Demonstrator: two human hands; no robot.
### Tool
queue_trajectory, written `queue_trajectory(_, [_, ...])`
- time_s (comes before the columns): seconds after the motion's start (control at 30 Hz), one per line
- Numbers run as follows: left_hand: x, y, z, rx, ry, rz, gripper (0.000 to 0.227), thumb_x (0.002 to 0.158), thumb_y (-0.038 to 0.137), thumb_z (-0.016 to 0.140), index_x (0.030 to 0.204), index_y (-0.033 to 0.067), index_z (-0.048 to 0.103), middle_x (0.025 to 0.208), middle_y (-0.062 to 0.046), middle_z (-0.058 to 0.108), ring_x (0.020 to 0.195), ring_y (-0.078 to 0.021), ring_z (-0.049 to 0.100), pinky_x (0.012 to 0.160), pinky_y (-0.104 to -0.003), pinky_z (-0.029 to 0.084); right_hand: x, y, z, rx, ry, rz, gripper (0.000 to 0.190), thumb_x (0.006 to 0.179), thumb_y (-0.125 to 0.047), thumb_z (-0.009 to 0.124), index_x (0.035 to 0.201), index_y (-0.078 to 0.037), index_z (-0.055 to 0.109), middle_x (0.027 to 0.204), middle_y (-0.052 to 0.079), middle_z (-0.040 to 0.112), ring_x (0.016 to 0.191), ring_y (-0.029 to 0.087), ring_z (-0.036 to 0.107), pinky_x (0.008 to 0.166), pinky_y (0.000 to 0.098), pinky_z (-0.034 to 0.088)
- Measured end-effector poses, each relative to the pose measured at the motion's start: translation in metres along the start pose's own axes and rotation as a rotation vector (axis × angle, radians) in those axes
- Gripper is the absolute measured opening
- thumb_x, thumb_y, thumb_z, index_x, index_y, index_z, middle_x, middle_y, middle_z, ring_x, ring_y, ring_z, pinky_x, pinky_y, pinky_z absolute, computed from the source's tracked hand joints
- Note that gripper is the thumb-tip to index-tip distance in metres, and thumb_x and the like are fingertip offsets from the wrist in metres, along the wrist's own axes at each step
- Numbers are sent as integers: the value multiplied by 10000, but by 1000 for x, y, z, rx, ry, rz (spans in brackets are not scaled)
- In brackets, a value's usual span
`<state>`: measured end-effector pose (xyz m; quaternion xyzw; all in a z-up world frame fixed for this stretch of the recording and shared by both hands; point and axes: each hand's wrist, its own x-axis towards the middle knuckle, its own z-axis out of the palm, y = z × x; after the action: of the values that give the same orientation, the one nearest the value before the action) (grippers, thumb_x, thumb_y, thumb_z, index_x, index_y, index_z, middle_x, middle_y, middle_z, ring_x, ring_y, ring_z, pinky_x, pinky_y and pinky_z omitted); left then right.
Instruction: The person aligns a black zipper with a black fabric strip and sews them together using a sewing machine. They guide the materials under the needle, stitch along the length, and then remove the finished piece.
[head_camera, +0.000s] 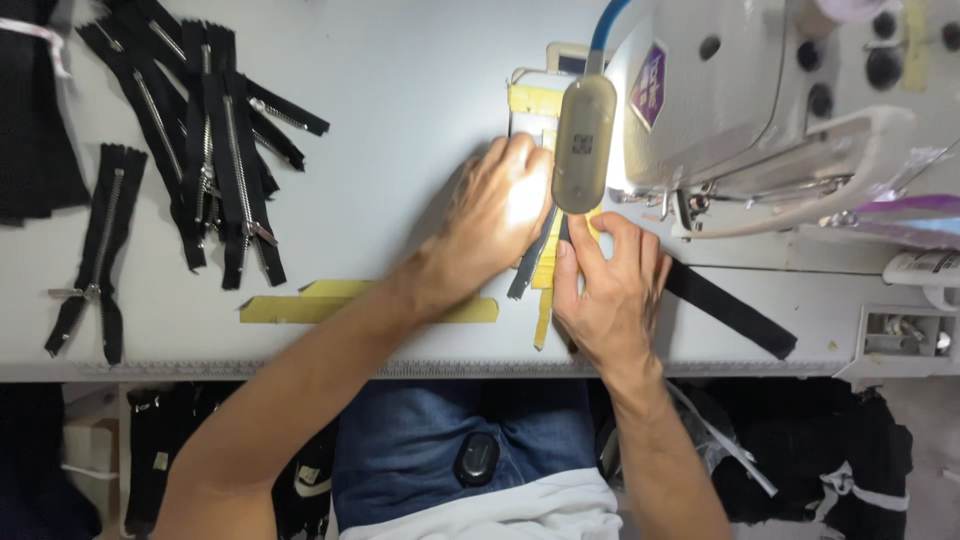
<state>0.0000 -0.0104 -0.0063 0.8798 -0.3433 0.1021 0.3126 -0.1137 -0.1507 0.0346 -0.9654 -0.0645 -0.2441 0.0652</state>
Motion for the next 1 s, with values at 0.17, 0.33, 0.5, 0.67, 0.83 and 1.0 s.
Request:
queue_trajectory(0.17, [11, -3, -13, -179, -156, -80, 183, 893, 111, 597, 1031, -7, 565, 956, -175, 541, 808, -460, 667, 622, -563, 544, -3, 6, 4, -61, -29, -52, 291, 1030, -271, 593, 1183, -102, 775, 1104, 64, 572, 1015, 278, 588, 759, 403, 410])
queue_trajectory(0.33, [35, -14, -11, -228, -222, -84, 225, 854, 100, 603, 1034, 30, 487, 961, -205, 497, 641, -497, 589, 547, -613, 462, 1, -1, -5, -137, -126, -46, 310, 970, -238, 633, 1235, -109, 726, 1158, 88, 637, 952, 316, 565, 724, 463, 409])
queue_trajectory(0.5, [31, -43, -1, -504, -195, 104, 66, 946, 98, 521, 999, 72, 493, 965, -121, 507, 891, -317, 521, 805, -417, 418, 0, -3, -7, -138, -143, -28, 355, 954, -239, 642, 1278, -118, 723, 1170, 86, 636, 962, 314, 565, 722, 463, 409])
queue_trajectory(0.67, [37, -28, -7, -347, -203, -110, 8, 880, 79, 493, 875, 73, 494, 875, -141, 573, 788, -379, 580, 681, -490, 448, 3, -6, -8, -128, -131, -34, 355, 943, -228, 665, 1275, -114, 720, 1143, 78, 635, 950, 311, 564, 709, 460, 416])
queue_trajectory(0.83, [45, -1, -47, -438, -490, -298, 149, 853, 173, 388, 878, 141, 531, 878, -91, 702, 752, -348, 571, 715, -439, 472, 0, -5, -12, -141, -111, -40, 329, 943, -207, 663, 1250, -101, 717, 1127, 77, 633, 926, 301, 558, 714, 448, 418])
queue_trajectory(1.0, [41, -20, 4, -469, -88, -211, 24, 758, 144, 508, 750, 166, 506, 633, 10, 547, 589, -246, 471, 590, -399, 444, 0, -4, -11, -142, -110, -43, 357, 929, -212, 681, 1265, -96, 713, 1129, 75, 629, 925, 300, 558, 707, 456, 427])
